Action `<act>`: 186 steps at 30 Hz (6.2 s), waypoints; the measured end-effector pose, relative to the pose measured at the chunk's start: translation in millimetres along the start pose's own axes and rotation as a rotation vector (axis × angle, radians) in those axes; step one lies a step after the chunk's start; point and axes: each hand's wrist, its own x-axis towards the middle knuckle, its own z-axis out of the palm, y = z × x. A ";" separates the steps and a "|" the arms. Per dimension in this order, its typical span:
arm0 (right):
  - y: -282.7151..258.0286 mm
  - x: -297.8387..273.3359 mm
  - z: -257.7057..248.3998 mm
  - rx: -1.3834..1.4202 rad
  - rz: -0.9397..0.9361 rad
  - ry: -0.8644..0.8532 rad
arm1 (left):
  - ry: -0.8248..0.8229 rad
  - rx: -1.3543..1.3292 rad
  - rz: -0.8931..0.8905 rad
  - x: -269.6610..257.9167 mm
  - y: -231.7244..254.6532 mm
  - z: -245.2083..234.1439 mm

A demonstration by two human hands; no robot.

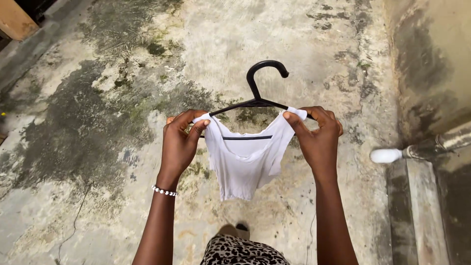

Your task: Wash a white tank top in a twin-tub washing machine and then hang it on a clothesline.

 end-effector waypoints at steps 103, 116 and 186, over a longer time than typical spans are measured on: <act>641.0 2356.7 1077.8 0.008 0.079 0.027 | -0.068 -0.080 -0.266 2372.2 -883.5 862.4; 743.8 2638.8 1208.4 -0.035 0.118 0.123 | -0.109 0.044 -0.142 2675.4 -988.3 980.1; 1248.4 4286.3 1974.2 0.002 0.017 0.057 | 0.033 0.067 0.087 4298.3 -1645.1 1608.7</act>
